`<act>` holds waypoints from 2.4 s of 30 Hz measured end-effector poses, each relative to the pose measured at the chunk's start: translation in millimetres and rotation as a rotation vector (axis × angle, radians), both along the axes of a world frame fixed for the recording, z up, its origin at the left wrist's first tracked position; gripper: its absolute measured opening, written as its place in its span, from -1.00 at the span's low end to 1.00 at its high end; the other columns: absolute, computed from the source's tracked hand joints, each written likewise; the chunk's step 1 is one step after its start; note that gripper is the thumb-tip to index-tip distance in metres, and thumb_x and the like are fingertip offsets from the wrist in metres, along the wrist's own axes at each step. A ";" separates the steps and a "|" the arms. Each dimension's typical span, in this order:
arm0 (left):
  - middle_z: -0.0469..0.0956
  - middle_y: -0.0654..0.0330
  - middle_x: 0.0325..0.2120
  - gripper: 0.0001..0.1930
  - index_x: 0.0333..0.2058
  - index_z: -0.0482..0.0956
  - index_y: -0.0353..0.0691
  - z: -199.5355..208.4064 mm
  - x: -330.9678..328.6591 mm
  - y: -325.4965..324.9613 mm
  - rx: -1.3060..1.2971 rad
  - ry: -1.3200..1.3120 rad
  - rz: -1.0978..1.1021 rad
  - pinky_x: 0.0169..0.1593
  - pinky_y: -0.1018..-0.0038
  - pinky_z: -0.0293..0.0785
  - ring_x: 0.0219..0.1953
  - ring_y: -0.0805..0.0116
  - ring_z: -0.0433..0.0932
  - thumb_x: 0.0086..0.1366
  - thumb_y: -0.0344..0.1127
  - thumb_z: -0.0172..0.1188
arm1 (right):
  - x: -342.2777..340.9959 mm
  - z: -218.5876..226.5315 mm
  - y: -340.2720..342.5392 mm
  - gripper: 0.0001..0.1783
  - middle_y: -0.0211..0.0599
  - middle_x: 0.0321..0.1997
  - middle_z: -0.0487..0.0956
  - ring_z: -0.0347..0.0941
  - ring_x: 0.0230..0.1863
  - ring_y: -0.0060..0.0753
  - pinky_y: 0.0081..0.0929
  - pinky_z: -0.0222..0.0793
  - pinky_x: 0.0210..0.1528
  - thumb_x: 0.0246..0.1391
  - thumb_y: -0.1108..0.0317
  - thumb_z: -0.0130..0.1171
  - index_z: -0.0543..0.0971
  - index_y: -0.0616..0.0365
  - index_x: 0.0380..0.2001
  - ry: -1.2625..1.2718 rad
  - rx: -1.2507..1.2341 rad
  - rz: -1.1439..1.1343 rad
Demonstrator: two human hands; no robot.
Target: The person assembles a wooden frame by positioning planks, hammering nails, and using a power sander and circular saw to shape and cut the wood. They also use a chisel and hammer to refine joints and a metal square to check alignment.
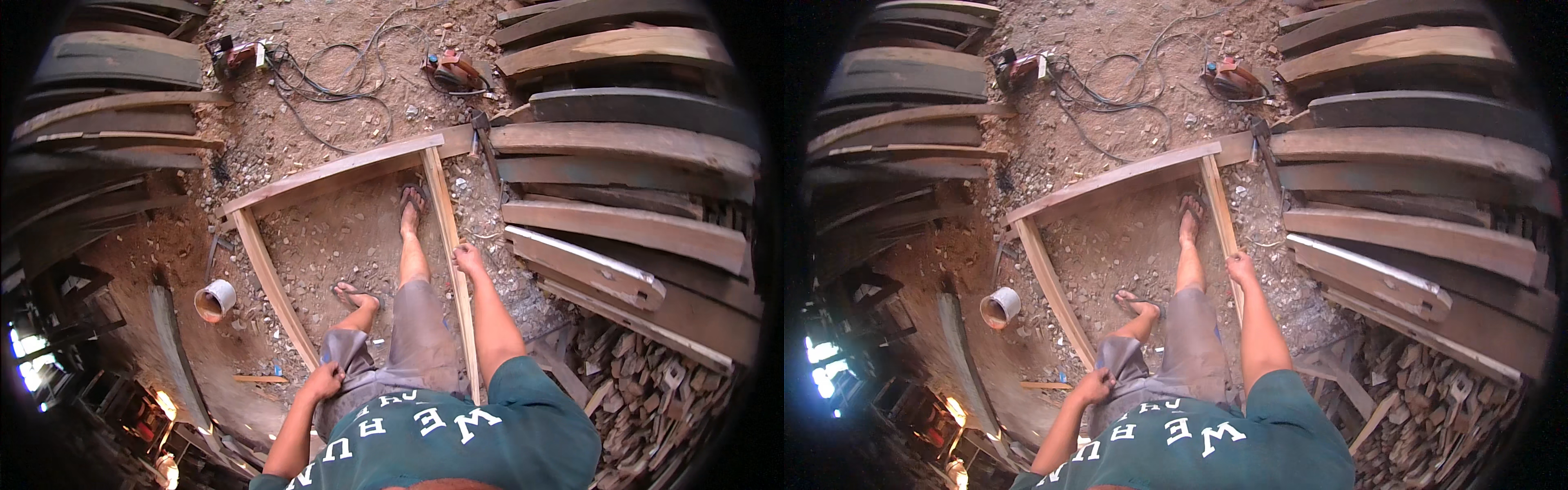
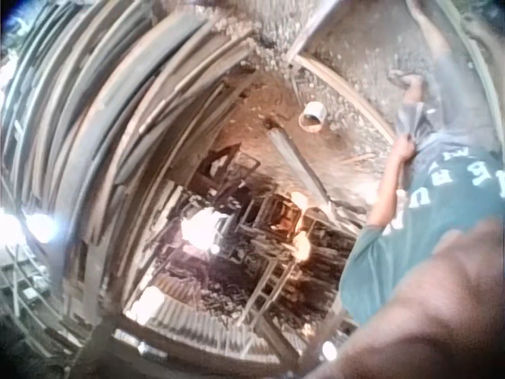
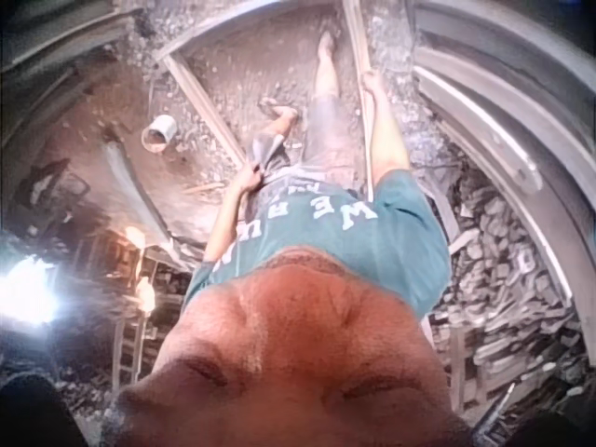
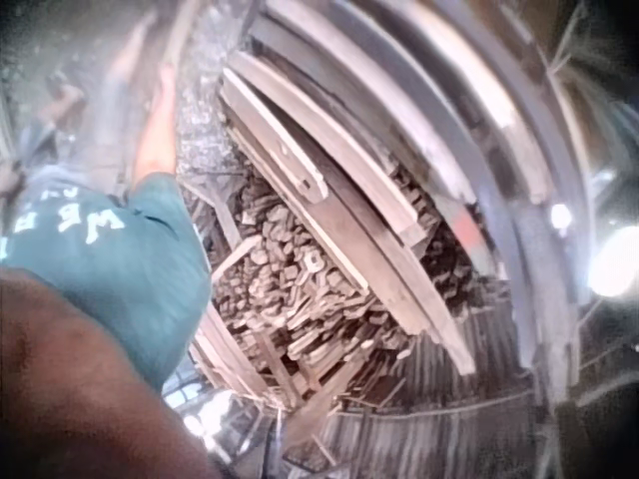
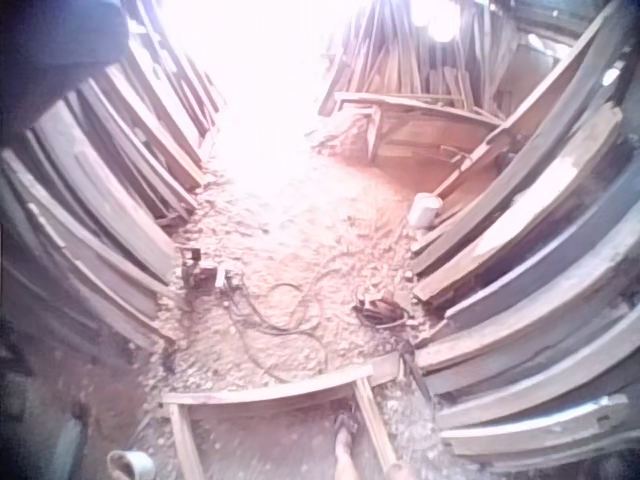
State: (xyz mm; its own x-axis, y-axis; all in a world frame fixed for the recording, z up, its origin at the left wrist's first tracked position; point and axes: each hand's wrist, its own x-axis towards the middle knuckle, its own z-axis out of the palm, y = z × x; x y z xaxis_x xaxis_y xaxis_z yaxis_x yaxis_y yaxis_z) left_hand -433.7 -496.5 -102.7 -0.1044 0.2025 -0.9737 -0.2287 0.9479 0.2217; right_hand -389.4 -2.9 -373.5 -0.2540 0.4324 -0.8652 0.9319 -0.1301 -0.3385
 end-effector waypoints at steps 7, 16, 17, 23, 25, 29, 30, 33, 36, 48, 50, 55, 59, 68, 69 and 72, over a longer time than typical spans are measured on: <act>0.71 -0.06 -0.23 -0.77 -0.20 0.68 -0.10 -43.2 -48.1 101.6 -0.047 -0.380 -0.035 -0.01 0.20 0.55 -0.11 -0.05 0.68 0.29 -0.17 0.16 | -86.7 -127.2 144.7 -0.67 -0.11 -0.15 0.73 0.65 -0.08 -0.22 -0.28 0.53 0.03 0.06 0.19 0.39 0.69 0.18 -0.19 -0.096 0.199 0.119; 0.70 -0.03 -0.14 -0.51 -0.12 0.68 -0.11 -66.0 -65.7 176.5 -0.225 -0.739 -0.020 0.09 0.22 0.49 -0.01 -0.02 0.64 0.33 0.23 0.22 | -184.5 -260.5 316.8 -0.27 0.22 0.20 0.50 0.46 0.22 0.29 -0.01 0.39 0.28 0.00 0.28 0.35 0.37 0.16 0.26 -0.265 0.536 0.442; 0.70 -0.03 -0.14 -0.49 -0.12 0.68 -0.12 -69.0 -67.7 177.3 -0.233 -0.752 -0.018 0.10 0.22 0.49 0.00 -0.02 0.64 0.32 0.24 0.21 | -191.7 -269.7 328.9 -0.24 0.22 0.31 0.40 0.40 0.29 0.32 0.00 0.36 0.32 0.03 0.31 0.33 0.31 0.15 0.30 -0.257 0.538 0.454; 0.69 -0.04 -0.11 -0.40 -0.09 0.67 -0.12 -70.0 -80.4 185.2 -0.324 -0.830 0.043 0.14 0.20 0.48 0.03 -0.06 0.62 0.30 0.34 0.18 | -230.0 -303.1 338.8 -0.31 0.29 0.28 0.44 0.39 0.31 0.28 0.01 0.38 0.30 0.08 0.37 0.28 0.32 0.16 0.29 -0.387 0.378 0.470; 0.70 -0.03 -0.11 -0.40 -0.08 0.67 -0.10 -70.9 -85.2 188.4 -0.324 -0.780 -0.003 0.14 0.20 0.48 0.02 -0.05 0.62 0.29 0.36 0.17 | -222.4 -311.5 336.4 -0.40 0.27 0.12 0.56 0.48 0.21 0.26 0.02 0.41 0.23 0.08 0.25 0.32 0.41 0.18 0.16 -0.327 0.525 0.537; 0.69 -0.05 -0.11 -0.41 -0.08 0.66 -0.05 -81.2 -92.9 184.4 -0.256 -0.778 0.042 0.10 0.14 0.49 0.00 -0.10 0.63 0.33 0.37 0.12 | -213.5 -315.5 348.2 -0.33 0.16 0.16 0.59 0.50 0.24 0.14 -0.06 0.37 0.30 0.02 0.10 0.32 0.53 0.28 0.14 -0.237 0.436 0.622; 0.69 -0.07 -0.11 -0.41 -0.07 0.65 -0.05 -73.5 -104.6 198.8 -0.287 -0.738 0.085 0.09 0.13 0.49 0.01 -0.11 0.62 0.34 0.38 0.11 | -236.7 -308.2 337.2 -0.27 0.18 0.19 0.57 0.49 0.26 0.13 -0.07 0.36 0.31 0.01 0.07 0.34 0.50 0.31 0.18 -0.191 0.279 0.601; 0.68 -0.10 -0.13 -0.41 -0.07 0.63 -0.11 -85.2 -142.8 191.1 -0.226 -0.648 0.019 0.05 0.06 0.49 -0.01 -0.14 0.62 0.38 0.34 0.06 | -196.9 -298.7 398.8 -0.16 0.25 0.21 0.55 0.50 0.25 0.13 -0.11 0.34 0.30 0.05 0.00 0.32 0.43 0.39 0.25 -0.160 0.406 0.501; 0.69 -0.13 -0.19 -0.48 -0.12 0.61 -0.17 -67.7 -177.0 202.8 -0.266 -0.484 0.022 0.01 -0.01 0.49 -0.07 -0.21 0.63 0.42 0.23 0.06 | -240.1 -269.5 374.4 -0.29 0.20 0.04 0.61 0.56 0.08 0.10 -0.11 0.39 0.18 0.13 -0.05 0.24 0.50 0.38 0.12 -0.145 0.586 0.646; 0.55 -0.26 -0.11 -0.68 -0.09 0.55 -0.37 -188.8 -256.6 57.5 -0.025 0.515 0.291 0.12 -0.02 0.42 0.03 -0.31 0.50 0.31 -0.24 0.24 | -333.5 -55.9 8.9 -0.10 0.11 0.14 0.56 0.54 0.11 -0.06 -0.25 0.43 0.23 0.02 0.29 0.43 0.29 0.46 0.36 -0.070 0.001 0.312; 0.51 -0.29 -0.01 -0.54 0.01 0.52 -0.40 -246.3 -299.3 18.9 -0.115 0.480 0.509 0.25 -0.04 0.33 0.14 -0.34 0.43 0.30 -0.15 0.28 | -371.4 -80.9 -59.9 -0.28 0.07 -0.01 0.63 0.59 -0.01 -0.09 -0.22 0.46 0.11 0.06 0.20 0.44 0.45 0.42 0.19 0.202 0.122 0.627; 0.06 -0.42 0.41 0.19 0.43 0.01 -0.51 -424.1 -363.8 -124.8 -0.690 0.623 0.934 0.50 0.03 0.04 0.48 -0.28 0.05 0.18 0.31 0.37 | -542.7 -152.0 -207.1 -0.54 0.38 -0.17 0.62 0.50 -0.02 0.52 0.19 0.39 -0.03 0.34 -0.03 0.10 0.48 0.17 -0.02 0.018 0.161 1.031; -0.17 -0.38 0.49 0.44 0.48 -0.19 -0.50 -491.0 -430.5 -181.1 -0.787 0.562 1.081 0.56 0.03 -0.15 0.55 -0.25 -0.19 0.03 0.57 0.31 | -621.3 -244.4 -269.2 -0.58 0.34 -0.21 0.65 0.58 -0.09 0.44 0.25 0.43 0.00 0.34 0.08 0.05 0.43 0.26 -0.02 0.082 0.324 1.354; -0.42 -0.38 0.47 0.54 0.46 -0.50 -0.40 -550.9 -417.0 -193.1 -0.795 0.336 1.110 0.41 -0.47 -0.18 0.51 -0.44 -0.49 0.00 0.65 0.25 | -643.2 -287.8 -318.1 -0.64 0.41 -0.28 0.63 0.59 -0.18 0.47 0.24 0.48 -0.09 0.32 0.19 0.08 0.43 0.37 -0.15 0.005 0.397 1.494; -0.44 -0.39 0.47 0.53 0.45 -0.51 -0.39 -554.5 -415.7 -193.2 -0.795 0.332 1.096 0.40 -0.48 -0.17 0.51 -0.45 -0.50 0.01 0.63 0.25 | -645.4 -291.2 -318.7 -0.63 0.40 -0.28 0.63 0.59 -0.18 0.47 0.23 0.49 -0.10 0.31 0.19 0.08 0.43 0.38 -0.15 -0.016 0.410 1.494; -0.50 -0.37 0.46 0.52 0.44 -0.55 -0.39 -554.4 -416.8 -193.2 -0.780 0.302 1.085 0.35 -0.55 -0.15 0.50 -0.47 -0.52 0.03 0.61 0.26 | -655.1 -286.1 -330.1 -0.63 0.39 -0.28 0.64 0.60 -0.17 0.46 0.22 0.50 -0.09 0.31 0.19 0.09 0.45 0.39 -0.18 -0.087 0.445 1.495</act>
